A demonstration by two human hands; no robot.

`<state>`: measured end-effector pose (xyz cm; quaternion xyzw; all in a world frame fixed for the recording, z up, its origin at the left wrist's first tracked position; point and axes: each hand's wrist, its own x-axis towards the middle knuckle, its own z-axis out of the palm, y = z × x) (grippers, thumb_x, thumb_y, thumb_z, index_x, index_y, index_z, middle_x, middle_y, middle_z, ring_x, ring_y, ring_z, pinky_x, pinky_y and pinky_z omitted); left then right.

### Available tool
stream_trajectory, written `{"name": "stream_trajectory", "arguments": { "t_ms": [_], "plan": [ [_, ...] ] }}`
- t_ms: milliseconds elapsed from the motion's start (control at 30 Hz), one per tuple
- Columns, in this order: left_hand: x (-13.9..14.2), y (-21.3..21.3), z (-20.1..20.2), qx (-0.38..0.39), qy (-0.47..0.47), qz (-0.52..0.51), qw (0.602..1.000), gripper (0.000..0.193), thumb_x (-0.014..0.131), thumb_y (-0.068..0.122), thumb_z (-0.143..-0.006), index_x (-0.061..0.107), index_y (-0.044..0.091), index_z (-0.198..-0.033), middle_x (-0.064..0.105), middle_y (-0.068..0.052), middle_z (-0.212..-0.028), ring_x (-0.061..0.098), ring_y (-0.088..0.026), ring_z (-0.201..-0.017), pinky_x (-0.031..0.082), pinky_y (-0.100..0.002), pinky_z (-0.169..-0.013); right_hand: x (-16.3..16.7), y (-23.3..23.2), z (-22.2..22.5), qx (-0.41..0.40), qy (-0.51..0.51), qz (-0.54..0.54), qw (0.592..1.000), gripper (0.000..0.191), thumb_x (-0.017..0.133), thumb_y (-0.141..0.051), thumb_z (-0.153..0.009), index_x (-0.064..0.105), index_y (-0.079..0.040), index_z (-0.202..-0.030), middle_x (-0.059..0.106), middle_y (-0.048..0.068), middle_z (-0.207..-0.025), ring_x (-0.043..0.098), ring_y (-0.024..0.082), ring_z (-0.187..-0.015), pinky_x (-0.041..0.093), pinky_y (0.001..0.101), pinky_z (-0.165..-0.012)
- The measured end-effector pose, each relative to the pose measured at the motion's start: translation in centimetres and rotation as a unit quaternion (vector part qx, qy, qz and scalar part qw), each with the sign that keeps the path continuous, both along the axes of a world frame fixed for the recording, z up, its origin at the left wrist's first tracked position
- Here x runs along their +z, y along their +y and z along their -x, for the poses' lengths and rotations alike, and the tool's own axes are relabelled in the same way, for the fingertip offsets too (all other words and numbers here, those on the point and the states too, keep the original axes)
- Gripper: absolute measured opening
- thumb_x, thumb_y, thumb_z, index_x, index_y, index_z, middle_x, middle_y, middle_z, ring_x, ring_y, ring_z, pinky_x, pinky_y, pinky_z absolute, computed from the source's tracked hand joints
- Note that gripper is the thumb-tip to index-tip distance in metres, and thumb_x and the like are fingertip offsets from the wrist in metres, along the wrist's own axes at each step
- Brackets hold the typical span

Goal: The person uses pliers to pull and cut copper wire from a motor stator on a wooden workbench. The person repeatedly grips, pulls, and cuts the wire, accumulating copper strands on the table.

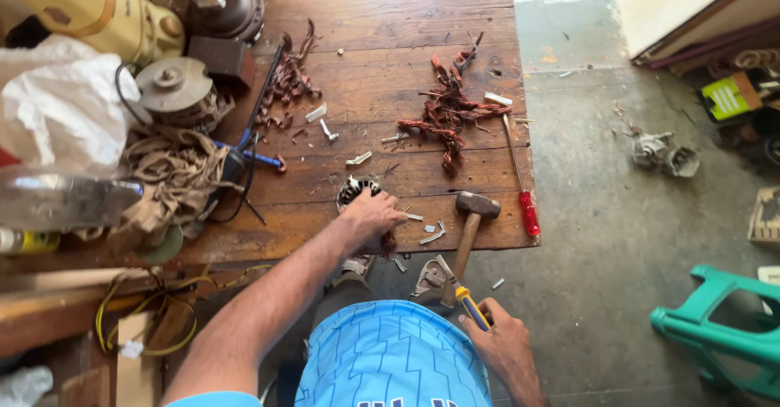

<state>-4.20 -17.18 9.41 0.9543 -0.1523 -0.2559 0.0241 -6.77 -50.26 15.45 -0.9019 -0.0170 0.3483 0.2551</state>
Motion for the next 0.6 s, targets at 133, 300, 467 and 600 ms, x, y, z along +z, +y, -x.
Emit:
{"name": "stream_trajectory", "arguments": {
  "t_ms": [133, 300, 467, 600],
  "plan": [
    [-0.3, 0.4, 0.1, 0.005, 0.035, 0.061, 0.998, 0.076, 0.092, 0.046, -0.063, 0.059, 0.030, -0.130, 0.053, -0.008, -0.122, 0.047, -0.026, -0.121, 0.046, -0.047, -0.090, -0.5, 3.8, 1.4, -0.033, -0.010, 0.027, 0.999, 0.036, 0.076, -0.041, -0.081, 0.068, -0.011, -0.099, 0.076, 0.015, -0.087, 0.074, 0.037, -0.088, 0.055, 0.0480, -0.080],
    [-1.3, 2.0, -0.3, -0.019, 0.113, 0.142, 0.983, 0.053, 0.090, 0.051, -0.068, 0.071, 0.024, -0.109, 0.053, -0.009, -0.121, 0.048, -0.028, -0.121, 0.045, -0.046, -0.091, -4.7, 10.3, 0.6, -0.014, -0.115, 0.006, 0.993, 0.040, 0.070, -0.039, -0.089, 0.060, -0.007, -0.111, 0.066, 0.022, -0.104, 0.064, 0.044, -0.099, 0.050, 0.0528, -0.084],
    [-3.0, 3.6, -1.0, 0.004, 0.142, 0.240, 0.960, 0.058, 0.091, 0.038, -0.064, 0.070, 0.027, -0.117, 0.053, -0.010, -0.119, 0.050, -0.033, -0.116, 0.047, -0.046, -0.091, -9.0, 14.7, -1.4, -0.007, -0.262, -0.016, 0.965, 0.048, 0.071, -0.024, -0.085, 0.059, -0.003, -0.125, 0.059, 0.026, -0.119, 0.056, 0.046, -0.111, 0.046, 0.0535, -0.093],
    [-2.9, 3.0, -1.6, -0.004, 0.160, 0.199, 0.967, 0.085, 0.090, 0.038, -0.066, 0.051, 0.029, -0.141, 0.059, -0.013, -0.116, 0.056, -0.035, -0.113, 0.049, -0.047, -0.095, -10.9, 15.8, -0.4, -0.019, -0.336, -0.098, 0.936, 0.043, 0.067, -0.011, -0.083, 0.064, -0.003, -0.125, 0.060, 0.022, -0.127, 0.057, 0.040, -0.116, 0.046, 0.0479, -0.098]
  ]
}}
